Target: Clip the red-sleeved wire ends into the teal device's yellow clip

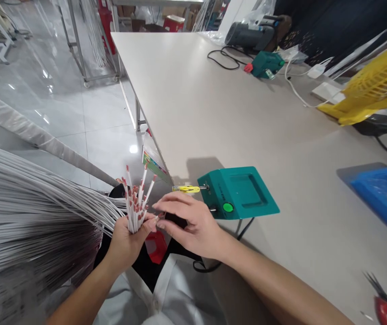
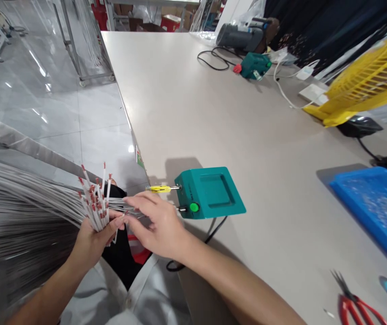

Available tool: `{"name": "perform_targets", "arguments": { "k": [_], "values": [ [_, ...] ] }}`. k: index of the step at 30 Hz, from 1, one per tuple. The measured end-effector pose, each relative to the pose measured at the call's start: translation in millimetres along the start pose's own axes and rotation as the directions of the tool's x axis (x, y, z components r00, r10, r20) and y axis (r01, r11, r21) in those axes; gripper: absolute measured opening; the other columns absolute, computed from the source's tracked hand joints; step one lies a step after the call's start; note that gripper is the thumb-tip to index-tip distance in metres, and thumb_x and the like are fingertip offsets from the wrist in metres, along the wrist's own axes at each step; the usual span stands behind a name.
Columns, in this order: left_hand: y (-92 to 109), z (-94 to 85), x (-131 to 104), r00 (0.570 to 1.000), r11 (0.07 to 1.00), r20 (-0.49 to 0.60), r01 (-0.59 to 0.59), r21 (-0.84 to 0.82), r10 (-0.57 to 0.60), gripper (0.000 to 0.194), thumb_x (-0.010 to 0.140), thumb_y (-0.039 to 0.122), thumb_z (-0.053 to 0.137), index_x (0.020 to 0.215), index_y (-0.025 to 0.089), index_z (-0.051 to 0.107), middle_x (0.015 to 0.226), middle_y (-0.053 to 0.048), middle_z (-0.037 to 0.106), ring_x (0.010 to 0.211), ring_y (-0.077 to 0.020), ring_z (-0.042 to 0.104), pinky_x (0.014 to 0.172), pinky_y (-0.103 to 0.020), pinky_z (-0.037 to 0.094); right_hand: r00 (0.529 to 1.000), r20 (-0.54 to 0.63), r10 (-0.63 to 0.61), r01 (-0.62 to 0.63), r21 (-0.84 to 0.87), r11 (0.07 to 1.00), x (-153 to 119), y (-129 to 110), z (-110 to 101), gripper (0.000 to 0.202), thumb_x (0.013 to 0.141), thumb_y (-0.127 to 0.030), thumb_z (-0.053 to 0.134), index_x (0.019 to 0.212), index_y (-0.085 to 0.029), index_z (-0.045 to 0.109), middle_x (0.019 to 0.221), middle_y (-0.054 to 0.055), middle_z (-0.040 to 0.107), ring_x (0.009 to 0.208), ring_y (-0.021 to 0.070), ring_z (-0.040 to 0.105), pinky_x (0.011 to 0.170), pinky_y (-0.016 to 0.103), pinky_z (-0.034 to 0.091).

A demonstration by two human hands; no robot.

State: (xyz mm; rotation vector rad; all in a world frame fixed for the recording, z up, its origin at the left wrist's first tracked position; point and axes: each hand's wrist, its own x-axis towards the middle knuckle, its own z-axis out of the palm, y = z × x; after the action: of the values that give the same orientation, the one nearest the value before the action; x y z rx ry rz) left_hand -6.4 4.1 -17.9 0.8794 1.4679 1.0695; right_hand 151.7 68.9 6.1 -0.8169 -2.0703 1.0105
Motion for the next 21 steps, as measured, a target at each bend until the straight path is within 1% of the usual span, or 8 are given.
{"name": "perform_targets", "arguments": {
  "k": [3, 5, 7, 10, 12, 16, 18, 21],
  "values": [
    [0, -5.1, -1, 0.992, 1.0, 0.125, 0.004, 0.002, -0.004, 0.017, 0.07, 0.029, 0.064, 0.059, 0.016, 0.064, 0.043, 0.005, 0.043, 0.039, -0.0065, 0.032, 0.039, -0.02, 0.024, 0.967, 0.248, -0.055, 0.042, 0.054, 0.998, 5, -1, -10, 0.016, 0.08, -0.015, 0.055, 0.09, -0.022, 0.066, 0.093, 0.005, 0.062, 0.084, 0.0137, 0.06, 0.073, 0.026, 0.049],
    [-2, -9.6, -1, 0.978, 1.0, 0.209, 0.014, -0.012, -0.011, 0.019, 0.071, 0.031, 0.064, 0.059, 0.016, 0.064, 0.044, 0.004, 0.042, 0.039, -0.0063, 0.031, 0.039, -0.02, 0.023, 0.949, 0.306, -0.068, 0.024, 0.146, 0.989, 8, -1, -10, 0.014, 0.082, -0.015, 0.054, 0.081, -0.022, 0.067, 0.084, 0.003, 0.063, 0.079, 0.012, 0.06, 0.07, 0.023, 0.049],
    [-3, -13.5, -1, 0.967, 0.998, 0.254, 0.04, -0.053, -0.025, 0.021, 0.071, 0.034, 0.064, 0.06, 0.016, 0.065, 0.045, 0.004, 0.043, 0.039, -0.0058, 0.029, 0.039, -0.021, 0.021, 0.965, 0.259, -0.041, -0.032, 0.269, 0.963, 8, -1, -5, 0.012, 0.082, -0.019, 0.056, 0.077, -0.021, 0.067, 0.077, 0.002, 0.063, 0.075, 0.0115, 0.06, 0.069, 0.023, 0.05],
    [-6, -15.7, -1, 0.963, 0.978, 0.262, 0.106, -0.178, -0.056, 0.025, 0.069, 0.039, 0.066, 0.06, 0.016, 0.064, 0.049, 0.003, 0.047, 0.04, -0.0054, 0.031, 0.038, -0.02, 0.021, 0.981, 0.149, 0.128, -0.187, 0.511, 0.839, 4, 0, 13, 0.015, 0.078, -0.032, 0.063, 0.07, -0.02, 0.067, 0.073, 0.002, 0.06, 0.069, 0.0114, 0.059, 0.067, 0.025, 0.051],
    [-8, -14.1, -1, 0.968, 0.954, 0.238, 0.14, -0.266, -0.076, 0.026, 0.066, 0.04, 0.069, 0.058, 0.016, 0.063, 0.052, 0.002, 0.051, 0.042, -0.0057, 0.035, 0.039, -0.02, 0.024, 0.959, 0.148, 0.243, -0.281, 0.632, 0.723, 0, 3, 24, 0.018, 0.071, -0.037, 0.068, 0.068, -0.02, 0.068, 0.074, 0.001, 0.058, 0.066, 0.0109, 0.058, 0.064, 0.025, 0.052],
    [-13, -6.0, -2, 0.974, 0.907, 0.207, 0.164, -0.388, -0.088, 0.025, 0.066, 0.039, 0.07, 0.061, 0.015, 0.063, 0.055, 0.002, 0.054, 0.041, -0.0044, 0.035, 0.039, -0.019, 0.025, 0.926, 0.195, 0.323, -0.358, 0.724, 0.589, -3, 9, 35, 0.018, 0.067, -0.037, 0.072, 0.068, -0.02, 0.07, 0.075, 0.0, 0.056, 0.061, 0.0086, 0.056, 0.058, 0.024, 0.052],
    [-15, -1.2, -2, 0.978, 0.884, 0.19, 0.166, -0.437, -0.09, 0.024, 0.066, 0.038, 0.07, 0.064, 0.015, 0.063, 0.056, 0.002, 0.055, 0.04, -0.0036, 0.034, 0.038, -0.018, 0.024, 0.925, 0.183, 0.334, -0.356, 0.726, 0.588, -3, 10, 35, 0.017, 0.068, -0.037, 0.071, 0.068, -0.019, 0.07, 0.074, 0.0, 0.056, 0.061, 0.0087, 0.056, 0.058, 0.024, 0.051],
    [-17, 4.7, -2, 0.987, 0.86, 0.128, 0.15, -0.487, -0.099, 0.019, 0.067, 0.034, 0.07, 0.068, 0.016, 0.063, 0.057, 0.002, 0.056, 0.04, -0.0033, 0.036, 0.038, -0.017, 0.025, 0.947, 0.075, 0.313, -0.288, 0.632, 0.719, -2, 7, 33, 0.016, 0.074, -0.033, 0.066, 0.068, -0.019, 0.069, 0.069, 0.001, 0.059, 0.069, 0.0115, 0.058, 0.063, 0.025, 0.051]
  ]
}}
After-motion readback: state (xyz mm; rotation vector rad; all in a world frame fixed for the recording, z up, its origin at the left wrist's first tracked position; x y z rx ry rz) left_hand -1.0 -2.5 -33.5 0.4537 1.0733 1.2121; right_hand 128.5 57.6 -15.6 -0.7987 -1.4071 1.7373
